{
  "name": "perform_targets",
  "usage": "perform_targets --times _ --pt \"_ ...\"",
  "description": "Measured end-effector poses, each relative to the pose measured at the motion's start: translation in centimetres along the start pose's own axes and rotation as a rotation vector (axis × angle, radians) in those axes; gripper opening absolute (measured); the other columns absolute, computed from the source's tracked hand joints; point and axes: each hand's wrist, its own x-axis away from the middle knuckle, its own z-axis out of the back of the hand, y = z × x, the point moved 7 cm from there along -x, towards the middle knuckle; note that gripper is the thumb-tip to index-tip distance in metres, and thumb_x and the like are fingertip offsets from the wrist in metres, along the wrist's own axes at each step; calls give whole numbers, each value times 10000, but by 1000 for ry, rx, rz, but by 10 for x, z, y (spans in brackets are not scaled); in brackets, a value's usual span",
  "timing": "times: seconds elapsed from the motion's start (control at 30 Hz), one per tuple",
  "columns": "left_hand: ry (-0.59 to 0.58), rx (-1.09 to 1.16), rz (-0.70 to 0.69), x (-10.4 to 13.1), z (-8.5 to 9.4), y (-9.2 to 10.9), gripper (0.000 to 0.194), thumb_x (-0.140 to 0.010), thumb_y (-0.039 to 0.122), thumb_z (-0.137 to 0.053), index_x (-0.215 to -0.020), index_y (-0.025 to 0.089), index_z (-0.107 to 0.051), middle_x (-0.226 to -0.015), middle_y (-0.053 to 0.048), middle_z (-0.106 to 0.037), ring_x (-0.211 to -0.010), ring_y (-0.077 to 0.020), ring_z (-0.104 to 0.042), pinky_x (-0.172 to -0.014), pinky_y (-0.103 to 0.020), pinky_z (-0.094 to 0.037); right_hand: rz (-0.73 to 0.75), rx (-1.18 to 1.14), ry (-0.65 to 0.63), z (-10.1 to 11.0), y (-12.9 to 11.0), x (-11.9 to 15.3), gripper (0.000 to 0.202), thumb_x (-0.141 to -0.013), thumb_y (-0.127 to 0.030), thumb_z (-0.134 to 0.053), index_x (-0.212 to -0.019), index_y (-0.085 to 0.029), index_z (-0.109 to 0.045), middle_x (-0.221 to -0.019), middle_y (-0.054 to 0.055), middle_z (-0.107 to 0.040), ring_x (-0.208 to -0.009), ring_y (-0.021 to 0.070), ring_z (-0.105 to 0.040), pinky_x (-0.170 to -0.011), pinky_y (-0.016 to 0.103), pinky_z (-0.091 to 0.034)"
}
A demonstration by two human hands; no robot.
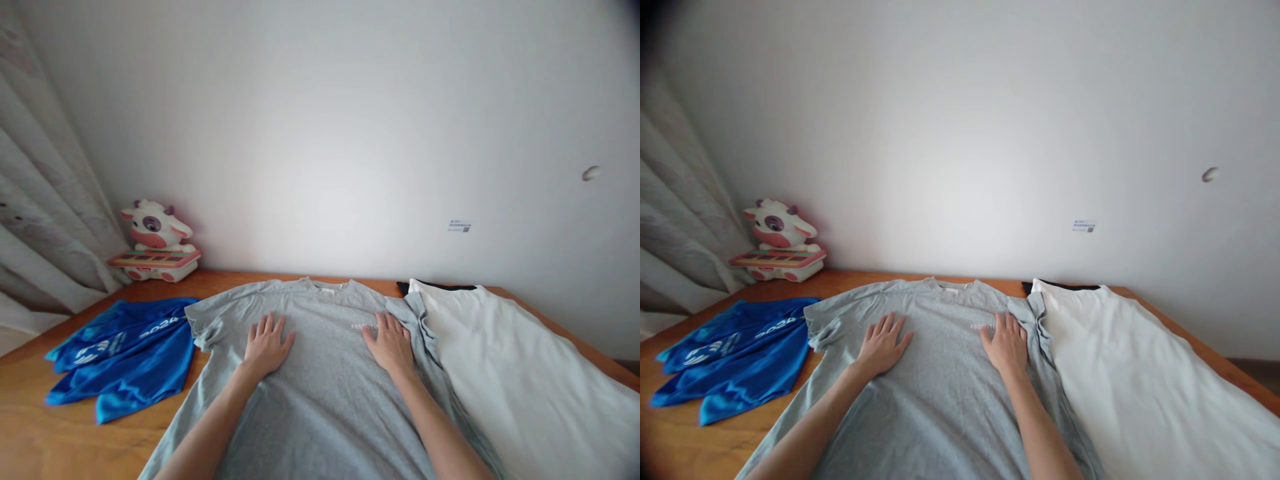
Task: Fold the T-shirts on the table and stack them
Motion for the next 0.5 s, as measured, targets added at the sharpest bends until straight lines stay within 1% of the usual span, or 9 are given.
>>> perform_targets --times 0.07,0.17,0.23,0.3,0.37,0.43,0.5 --pt "-1 24 8 11 0 -7 616 -987 531 -416 -1497 191 -476 -1610 -175 -372 -1493 -356 -325 -1190 -564 -246 -3 25 -21 2 -2 6 592 -975 -465 -460 -1443 -107 -523 -1509 206 -502 -1405 318 -431 -1098 433 -294" --pt "35 98 -4 17 4 -24 571 -967 502 -463 -1451 207 -533 -1589 -153 -419 -1486 -334 -350 -1201 -558 -242 11 46 -60 4 -6 16 600 -986 -470 -443 -1470 -120 -504 -1525 208 -483 -1452 319 -372 -1144 446 -227" --pt "100 198 -33 18 9 -34 498 -936 465 -509 -1342 201 -627 -1521 -148 -516 -1435 -327 -432 -1195 -532 -279 23 54 -89 5 -7 21 612 -993 -484 -425 -1480 -120 -494 -1538 213 -464 -1463 319 -358 -1161 448 -196" --pt "185 380 -47 19 15 -42 415 -896 437 -543 -1200 202 -699 -1399 -139 -626 -1318 -316 -556 -1148 -492 -369 28 60 -120 7 -7 24 616 -996 -491 -414 -1484 -122 -489 -1552 212 -446 -1461 318 -365 -1163 444 -199" --pt "279 666 8 19 20 -53 358 -836 440 -593 -1073 208 -729 -1225 -122 -711 -1157 -303 -652 -1066 -465 -458 22 65 -137 11 -9 24 595 -990 -469 -426 -1471 -127 -504 -1549 205 -452 -1447 317 -384 -1150 442 -226" --pt "366 926 115 18 20 -65 346 -782 461 -631 -992 203 -727 -1040 -101 -745 -998 -288 -701 -976 -455 -520 7 74 -125 18 -17 22 548 -975 -431 -448 -1416 -123 -555 -1511 216 -491 -1406 338 -426 -1111 464 -276" --pt "443 1060 229 15 19 -78 356 -774 483 -622 -960 191 -704 -924 -84 -741 -884 -266 -714 -884 -439 -565 -54 99 -101 25 -29 18 474 -953 -379 -464 -1296 -97 -631 -1409 254 -561 -1330 388 -480 -1033 513 -337"
